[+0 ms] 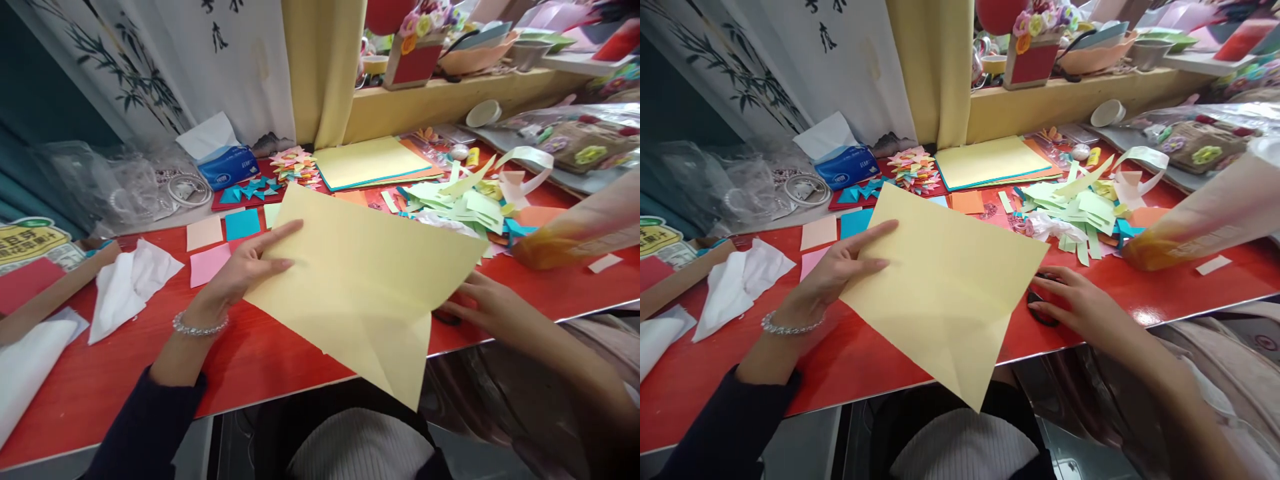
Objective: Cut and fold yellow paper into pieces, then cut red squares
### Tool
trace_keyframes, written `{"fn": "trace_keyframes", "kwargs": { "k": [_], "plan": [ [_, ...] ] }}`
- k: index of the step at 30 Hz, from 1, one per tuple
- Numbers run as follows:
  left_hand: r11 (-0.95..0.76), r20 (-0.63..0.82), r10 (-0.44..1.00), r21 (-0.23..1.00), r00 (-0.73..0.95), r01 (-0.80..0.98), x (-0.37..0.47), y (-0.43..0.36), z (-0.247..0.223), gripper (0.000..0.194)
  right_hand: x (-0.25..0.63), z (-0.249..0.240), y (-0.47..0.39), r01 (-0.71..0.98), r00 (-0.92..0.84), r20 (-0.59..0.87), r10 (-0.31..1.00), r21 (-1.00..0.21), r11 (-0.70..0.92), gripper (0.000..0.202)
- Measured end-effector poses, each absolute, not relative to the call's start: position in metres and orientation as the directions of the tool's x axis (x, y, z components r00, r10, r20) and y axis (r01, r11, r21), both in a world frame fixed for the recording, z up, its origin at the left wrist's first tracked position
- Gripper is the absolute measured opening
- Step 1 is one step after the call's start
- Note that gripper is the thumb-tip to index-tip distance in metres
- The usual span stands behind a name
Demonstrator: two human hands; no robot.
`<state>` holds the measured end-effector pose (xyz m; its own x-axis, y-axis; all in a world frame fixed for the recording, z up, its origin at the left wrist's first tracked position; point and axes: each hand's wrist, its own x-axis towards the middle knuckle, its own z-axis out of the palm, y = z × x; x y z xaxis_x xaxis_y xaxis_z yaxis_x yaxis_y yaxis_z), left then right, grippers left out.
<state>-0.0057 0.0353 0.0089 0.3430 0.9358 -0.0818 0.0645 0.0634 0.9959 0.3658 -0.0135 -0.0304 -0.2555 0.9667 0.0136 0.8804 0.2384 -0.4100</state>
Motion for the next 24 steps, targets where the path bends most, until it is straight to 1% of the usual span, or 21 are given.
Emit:
{"fn": "trace_keyframes", "kwargs": {
  "k": [4,6,8,11,12,15,16,17,18,19,20,21,22,23,24],
  "plan": [
    [-0.016,0.038,0.962,0.996,0.269,-0.084,0.001,0.038,0.005,0.08,0.377,-0.037,-0.022,0.872,-0.221,-0.047,0.974,-0.456,0.176,0.053],
    [-0.045,0.079,0.969,0.988,0.234,-0.147,0.004,0.041,0.003,0.08,0.38,-0.034,-0.025,0.876,-0.202,-0.098,0.975,-0.463,0.135,0.053],
    [-0.032,0.066,0.976,0.986,0.206,-0.162,0.005,0.043,0.0,0.071,0.38,-0.029,-0.027,0.882,-0.188,-0.159,0.969,-0.461,0.095,0.051],
    [0.032,-0.014,0.989,0.992,0.147,-0.121,0.003,0.046,-0.002,0.052,0.377,-0.023,-0.033,0.896,-0.154,-0.214,0.964,-0.442,0.045,0.05],
    [0.032,-0.018,0.992,0.993,0.123,-0.109,0.002,0.045,-0.002,0.046,0.375,-0.021,-0.036,0.902,-0.143,-0.225,0.964,-0.43,0.033,0.05],
    [-0.041,0.05,0.995,0.994,0.085,-0.099,0.003,0.04,0.002,0.032,0.367,-0.017,-0.044,0.926,-0.076,-0.245,0.967,-0.377,-0.023,0.047],
    [-0.061,0.068,0.995,0.994,0.073,-0.094,0.005,0.037,0.004,0.028,0.365,-0.017,-0.046,0.927,-0.037,-0.252,0.967,-0.37,-0.061,0.045],
    [-0.082,0.087,0.995,0.993,0.051,-0.088,0.008,0.034,0.005,0.024,0.362,-0.016,-0.049,0.912,0.005,-0.26,0.966,-0.394,-0.111,0.041],
    [-0.102,0.104,0.994,0.992,0.027,-0.078,0.01,0.032,0.006,0.021,0.36,-0.016,-0.05,0.868,0.037,-0.274,0.961,-0.467,-0.166,0.038],
    [-0.135,0.135,0.991,0.989,0.004,-0.061,0.013,0.029,0.006,0.021,0.357,-0.016,-0.051,0.783,0.052,-0.297,0.954,-0.581,-0.223,0.036],
    [-0.187,0.186,0.982,0.982,-0.02,-0.037,0.016,0.027,0.005,0.021,0.353,-0.017,-0.052,0.648,0.054,-0.318,0.946,-0.71,-0.276,0.035],
    [-0.258,0.257,0.966,0.966,-0.036,-0.008,0.018,0.025,0.003,0.022,0.348,-0.018,-0.051,0.467,0.046,-0.323,0.945,-0.83,-0.306,0.035],
    [-0.335,0.336,0.941,0.942,-0.04,0.029,0.02,0.023,0.001,0.024,0.342,-0.02,-0.05,0.259,0.035,-0.309,0.95,-0.916,-0.308,0.035],
    [-0.411,0.414,0.91,0.909,-0.035,0.074,0.022,0.021,-0.002,0.027,0.335,-0.023,-0.048,0.055,0.034,-0.277,0.96,-0.959,-0.279,0.035],
    [-0.485,0.491,0.871,0.865,-0.019,0.126,0.023,0.019,-0.005,0.029,0.326,-0.026,-0.045,-0.13,0.051,-0.219,0.974,-0.969,-0.211,0.037]
  ]
}}
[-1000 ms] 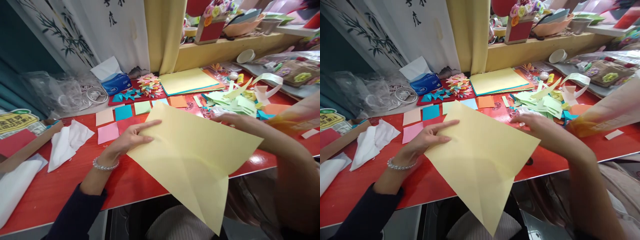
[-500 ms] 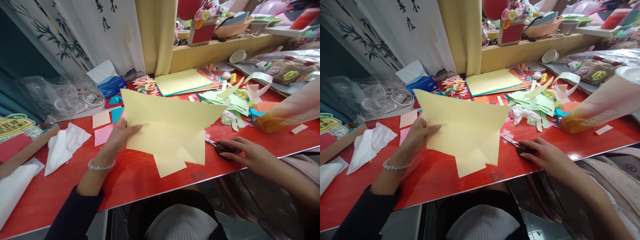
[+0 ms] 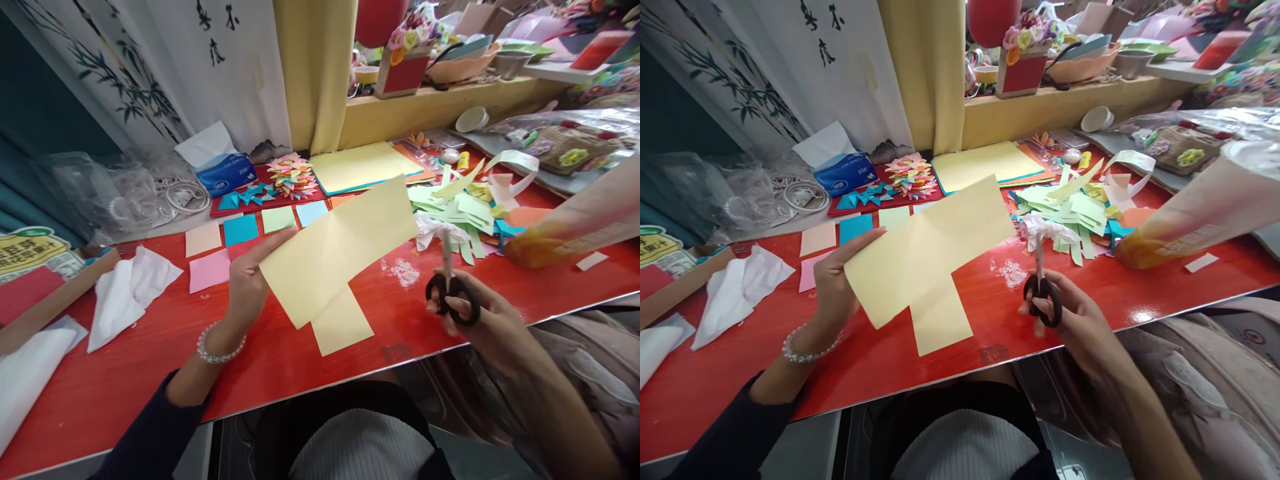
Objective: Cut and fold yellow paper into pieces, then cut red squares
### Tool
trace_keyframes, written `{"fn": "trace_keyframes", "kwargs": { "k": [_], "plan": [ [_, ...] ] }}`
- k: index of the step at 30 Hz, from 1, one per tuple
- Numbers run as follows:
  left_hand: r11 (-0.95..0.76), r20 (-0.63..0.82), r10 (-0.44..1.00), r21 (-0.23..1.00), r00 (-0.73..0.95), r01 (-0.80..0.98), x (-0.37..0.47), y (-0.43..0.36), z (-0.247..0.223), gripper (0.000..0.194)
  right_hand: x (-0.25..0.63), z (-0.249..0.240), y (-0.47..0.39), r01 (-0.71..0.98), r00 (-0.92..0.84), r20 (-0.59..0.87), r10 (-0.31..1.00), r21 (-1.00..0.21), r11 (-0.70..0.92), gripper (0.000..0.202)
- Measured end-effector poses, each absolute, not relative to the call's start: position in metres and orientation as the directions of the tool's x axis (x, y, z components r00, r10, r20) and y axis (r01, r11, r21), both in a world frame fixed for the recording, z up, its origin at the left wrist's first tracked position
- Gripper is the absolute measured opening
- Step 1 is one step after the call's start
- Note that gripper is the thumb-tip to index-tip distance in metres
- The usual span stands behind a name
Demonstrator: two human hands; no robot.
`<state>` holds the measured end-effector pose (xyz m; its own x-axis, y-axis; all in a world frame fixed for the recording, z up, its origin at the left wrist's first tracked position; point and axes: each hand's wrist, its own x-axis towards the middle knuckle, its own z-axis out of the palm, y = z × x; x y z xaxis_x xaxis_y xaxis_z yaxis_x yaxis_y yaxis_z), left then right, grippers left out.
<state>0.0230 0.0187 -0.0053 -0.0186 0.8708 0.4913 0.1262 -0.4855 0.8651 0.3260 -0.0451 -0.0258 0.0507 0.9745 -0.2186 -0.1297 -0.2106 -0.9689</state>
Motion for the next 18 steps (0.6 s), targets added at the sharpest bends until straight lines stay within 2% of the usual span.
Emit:
{"fn": "trace_keyframes", "kwargs": {
  "k": [2,3,6,10,12,14,16,18],
  "plan": [
    [-0.618,0.628,0.777,0.749,0.043,0.24,0.025,0.012,-0.011,0.037,0.305,-0.033,-0.04,-0.432,0.048,-0.126,0.991,-0.897,-0.093,0.047],
    [-0.666,0.679,0.73,0.681,0.078,0.304,0.027,0.007,-0.013,0.042,0.294,-0.036,-0.038,-0.532,0.014,-0.12,0.993,-0.841,-0.094,0.051],
    [-0.724,0.771,0.619,0.488,0.148,0.488,0.033,-0.006,-0.016,0.053,0.264,-0.042,-0.035,-0.666,-0.128,-0.12,0.984,-0.725,-0.175,0.069],
    [-0.808,0.848,0.436,0.221,0.302,0.547,0.041,-0.013,-0.02,0.055,0.243,-0.038,-0.037,-0.671,-0.215,-0.113,0.97,-0.704,-0.231,0.063],
    [-0.849,0.85,0.315,0.054,0.422,0.525,0.043,-0.012,-0.023,0.053,0.241,-0.035,-0.035,-0.653,-0.124,-0.132,0.983,-0.735,-0.182,0.053],
    [-0.857,0.794,0.248,-0.087,0.556,0.507,0.043,-0.011,-0.025,0.05,0.241,-0.031,-0.031,-0.608,0.016,-0.168,0.986,-0.785,-0.124,0.043],
    [-0.849,0.724,0.224,-0.183,0.653,0.495,0.043,-0.012,-0.024,0.047,0.241,-0.025,-0.026,-0.543,0.107,-0.176,0.978,-0.834,-0.091,0.039],
    [-0.874,0.65,0.228,-0.192,0.725,0.447,0.043,-0.012,-0.021,0.045,0.242,-0.014,-0.021,-0.479,0.132,-0.135,0.982,-0.876,-0.056,0.039]
  ]
}}
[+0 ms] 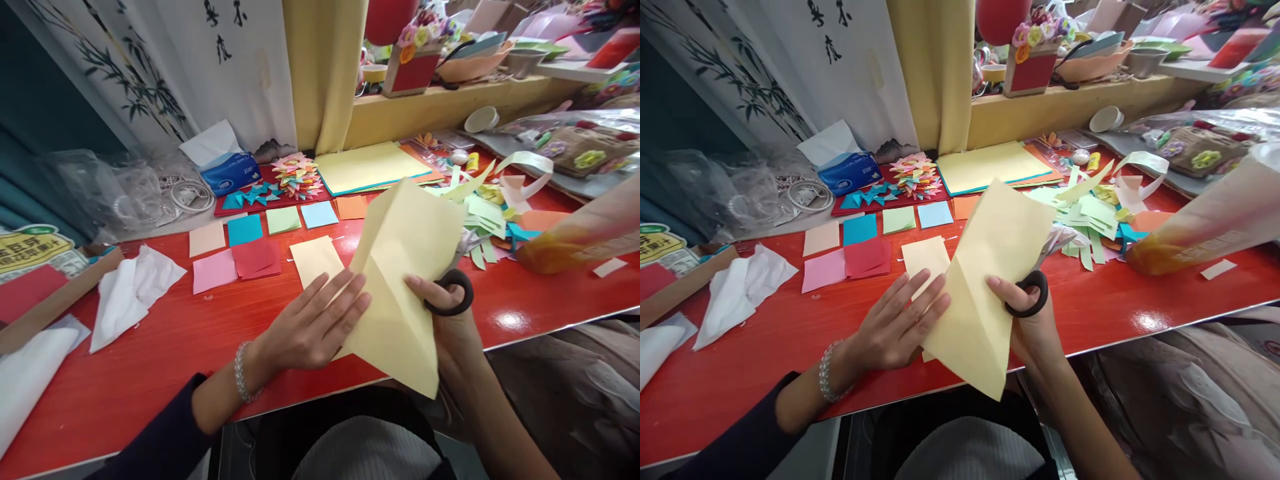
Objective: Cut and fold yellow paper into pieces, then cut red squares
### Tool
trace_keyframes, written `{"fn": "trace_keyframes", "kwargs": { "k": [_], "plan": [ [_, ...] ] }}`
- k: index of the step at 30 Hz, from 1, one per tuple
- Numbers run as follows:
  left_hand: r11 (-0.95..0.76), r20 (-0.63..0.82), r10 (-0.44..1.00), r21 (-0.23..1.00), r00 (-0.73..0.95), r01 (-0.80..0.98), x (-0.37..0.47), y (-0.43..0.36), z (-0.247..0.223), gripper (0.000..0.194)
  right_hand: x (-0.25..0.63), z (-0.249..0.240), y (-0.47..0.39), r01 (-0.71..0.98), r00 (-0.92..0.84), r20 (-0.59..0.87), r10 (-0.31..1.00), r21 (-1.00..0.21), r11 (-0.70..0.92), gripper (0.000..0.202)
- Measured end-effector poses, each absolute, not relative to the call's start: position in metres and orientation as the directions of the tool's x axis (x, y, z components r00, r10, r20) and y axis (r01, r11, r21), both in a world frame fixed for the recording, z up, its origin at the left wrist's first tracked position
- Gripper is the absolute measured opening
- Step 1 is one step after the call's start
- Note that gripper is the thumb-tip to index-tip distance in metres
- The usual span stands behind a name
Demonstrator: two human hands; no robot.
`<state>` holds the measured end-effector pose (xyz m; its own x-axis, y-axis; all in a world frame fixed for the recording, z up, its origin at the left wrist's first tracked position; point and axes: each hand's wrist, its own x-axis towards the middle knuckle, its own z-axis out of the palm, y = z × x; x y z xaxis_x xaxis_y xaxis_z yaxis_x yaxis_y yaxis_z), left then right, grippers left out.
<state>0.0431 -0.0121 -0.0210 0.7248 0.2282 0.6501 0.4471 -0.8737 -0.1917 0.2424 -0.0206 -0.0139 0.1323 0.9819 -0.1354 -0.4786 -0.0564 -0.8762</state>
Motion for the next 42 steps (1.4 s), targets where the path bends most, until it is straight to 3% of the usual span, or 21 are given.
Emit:
{"fn": "trace_keyframes", "kwargs": {
  "k": [2,5,8,10,12,14,16,20,22,26,29,35,39,42],
  "plan": [
    [-0.927,0.585,0.274,-0.051,0.763,0.372,0.042,-0.01,-0.017,0.054,0.244,0.002,-0.016,-0.419,0.121,-0.059,0.991,-0.908,-0.003,0.041],
    [-0.851,0.578,0.521,0.412,0.628,0.326,0.038,-0.002,-0.01,0.085,0.249,0.027,-0.01,-0.352,-0.001,-0.011,1.0,-0.936,-0.011,0.039],
    [-0.504,0.454,0.831,0.86,0.321,0.086,0.033,0.008,-0.004,0.095,0.252,0.044,-0.003,-0.347,-0.203,0.01,0.979,-0.936,-0.062,0.033],
    [-0.255,0.289,0.915,0.955,0.281,-0.152,0.03,0.012,0.0,0.091,0.25,0.046,0.004,-0.344,-0.324,0.029,0.946,-0.935,-0.089,0.033],
    [-0.082,0.166,0.943,0.955,0.288,-0.284,0.025,0.014,0.003,0.079,0.246,0.044,0.014,-0.303,-0.406,0.025,0.914,-0.947,-0.109,0.035],
    [-0.02,0.089,0.972,0.953,0.217,-0.303,0.021,0.016,0.007,0.059,0.243,0.039,0.025,-0.233,-0.417,0.023,0.909,-0.969,-0.082,0.039],
    [-0.053,0.074,0.994,0.967,0.078,-0.25,0.017,0.019,0.009,0.041,0.242,0.033,0.036,-0.133,-0.353,0.06,0.934,-0.991,0.013,0.041],
    [-0.186,0.173,0.978,0.976,-0.113,-0.114,0.015,0.027,0.008,0.025,0.245,0.028,0.051,0.041,-0.204,0.179,0.962,-0.981,0.192,0.034],
    [-0.156,0.14,0.984,0.975,-0.108,-0.161,0.016,0.029,0.004,0.024,0.245,0.028,0.055,0.024,-0.188,0.213,0.959,-0.975,0.221,0.034],
    [0.061,-0.049,0.997,0.959,0.052,-0.276,0.023,0.027,-0.006,0.026,0.239,0.032,0.07,-0.136,-0.159,0.318,0.935,-0.945,0.299,0.033],
    [0.119,-0.094,0.99,0.958,0.105,-0.261,0.024,0.027,-0.012,0.025,0.239,0.033,0.087,-0.101,-0.157,0.33,0.931,-0.943,0.318,0.032],
    [0.034,-0.087,0.978,0.964,-0.189,-0.264,0.01,0.04,-0.011,0.03,0.266,0.027,0.104,0.084,-0.239,0.249,0.939,-0.958,0.276,0.057],
    [-0.068,0.01,0.972,0.968,-0.234,-0.24,0.006,0.041,-0.005,0.027,0.277,0.025,0.093,0.16,-0.31,0.234,0.921,-0.943,0.293,0.062],
    [-0.168,0.109,0.956,0.964,-0.271,-0.205,0.008,0.039,0.002,0.025,0.266,0.024,0.079,0.127,-0.341,0.24,0.909,-0.946,0.297,0.061]
  ]
}}
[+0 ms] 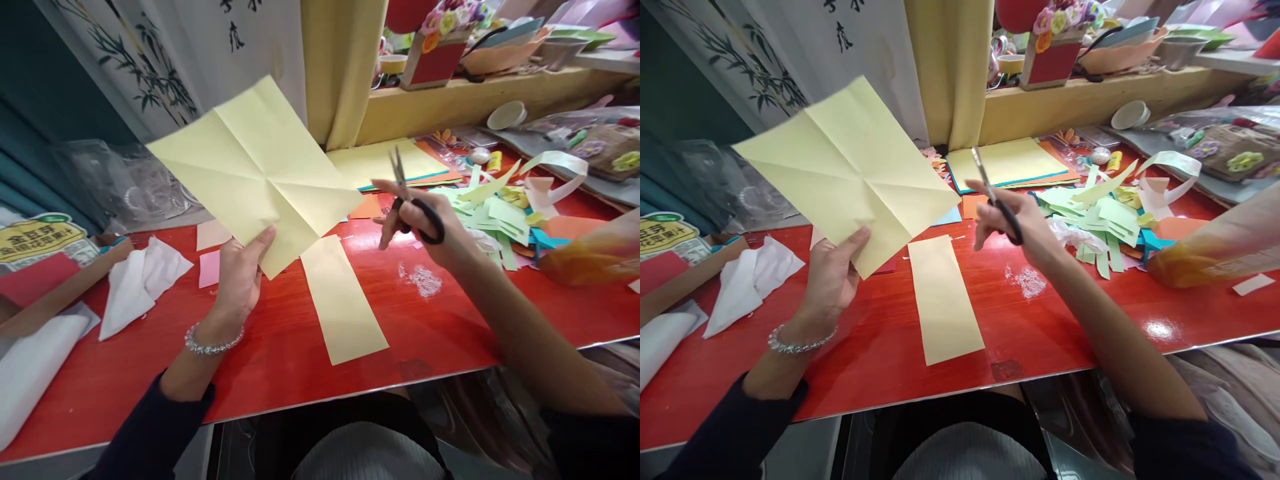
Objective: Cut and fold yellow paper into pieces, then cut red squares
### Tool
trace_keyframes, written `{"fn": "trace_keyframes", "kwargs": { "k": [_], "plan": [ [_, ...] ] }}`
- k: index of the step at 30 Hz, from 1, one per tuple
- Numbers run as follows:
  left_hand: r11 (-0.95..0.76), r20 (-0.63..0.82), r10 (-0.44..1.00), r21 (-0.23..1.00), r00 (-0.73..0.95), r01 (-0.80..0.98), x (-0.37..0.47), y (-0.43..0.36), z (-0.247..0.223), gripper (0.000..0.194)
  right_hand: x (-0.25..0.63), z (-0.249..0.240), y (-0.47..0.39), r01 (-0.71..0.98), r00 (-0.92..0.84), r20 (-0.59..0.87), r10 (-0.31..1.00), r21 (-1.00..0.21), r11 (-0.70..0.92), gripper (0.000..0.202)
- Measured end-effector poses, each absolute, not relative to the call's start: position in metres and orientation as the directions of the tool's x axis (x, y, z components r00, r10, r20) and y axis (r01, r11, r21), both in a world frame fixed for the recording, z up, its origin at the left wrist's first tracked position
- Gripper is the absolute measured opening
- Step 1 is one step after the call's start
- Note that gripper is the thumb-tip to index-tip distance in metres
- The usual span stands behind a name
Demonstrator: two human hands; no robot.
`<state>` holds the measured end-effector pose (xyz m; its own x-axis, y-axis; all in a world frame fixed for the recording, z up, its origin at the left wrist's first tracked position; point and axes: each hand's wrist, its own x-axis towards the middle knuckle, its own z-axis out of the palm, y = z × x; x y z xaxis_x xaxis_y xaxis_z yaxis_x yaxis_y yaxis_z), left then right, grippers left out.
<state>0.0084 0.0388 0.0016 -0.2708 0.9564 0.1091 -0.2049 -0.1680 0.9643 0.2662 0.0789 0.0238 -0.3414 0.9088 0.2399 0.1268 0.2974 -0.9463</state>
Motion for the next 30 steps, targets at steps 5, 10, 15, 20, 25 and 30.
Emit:
{"fn": "trace_keyframes", "kwargs": {
  "k": [5,10,15,20,25,30],
  "plan": [
    [-0.265,0.208,0.917,0.955,-0.341,-0.132,0.008,0.037,0.005,0.022,0.243,0.017,0.058,0.035,-0.569,0.142,0.81,-0.98,0.196,0.062],
    [-0.271,0.214,0.917,0.954,-0.336,-0.13,0.006,0.038,0.004,0.025,0.236,0.006,0.049,-0.049,-0.751,-0.002,0.66,-0.997,-0.059,0.073],
    [-0.275,0.21,0.92,0.948,-0.331,-0.163,0.006,0.038,0.005,0.026,0.232,0.0,0.051,0.006,-0.837,-0.006,0.547,-1.0,-0.002,0.072],
    [-0.312,0.24,0.913,0.932,-0.33,-0.185,0.007,0.036,0.009,0.027,0.23,-0.003,0.05,0.095,-0.824,-0.079,0.562,-0.995,-0.001,0.074],
    [-0.303,0.239,0.923,0.935,-0.302,-0.186,0.011,0.032,0.009,0.024,0.229,-0.004,0.051,0.103,-0.787,-0.08,0.612,-0.995,0.002,0.071],
    [-0.316,0.262,0.924,0.934,-0.277,-0.17,0.017,0.029,0.01,0.022,0.228,-0.003,0.051,0.095,-0.768,-0.075,0.636,-0.995,-0.004,0.072]
  ]
}}
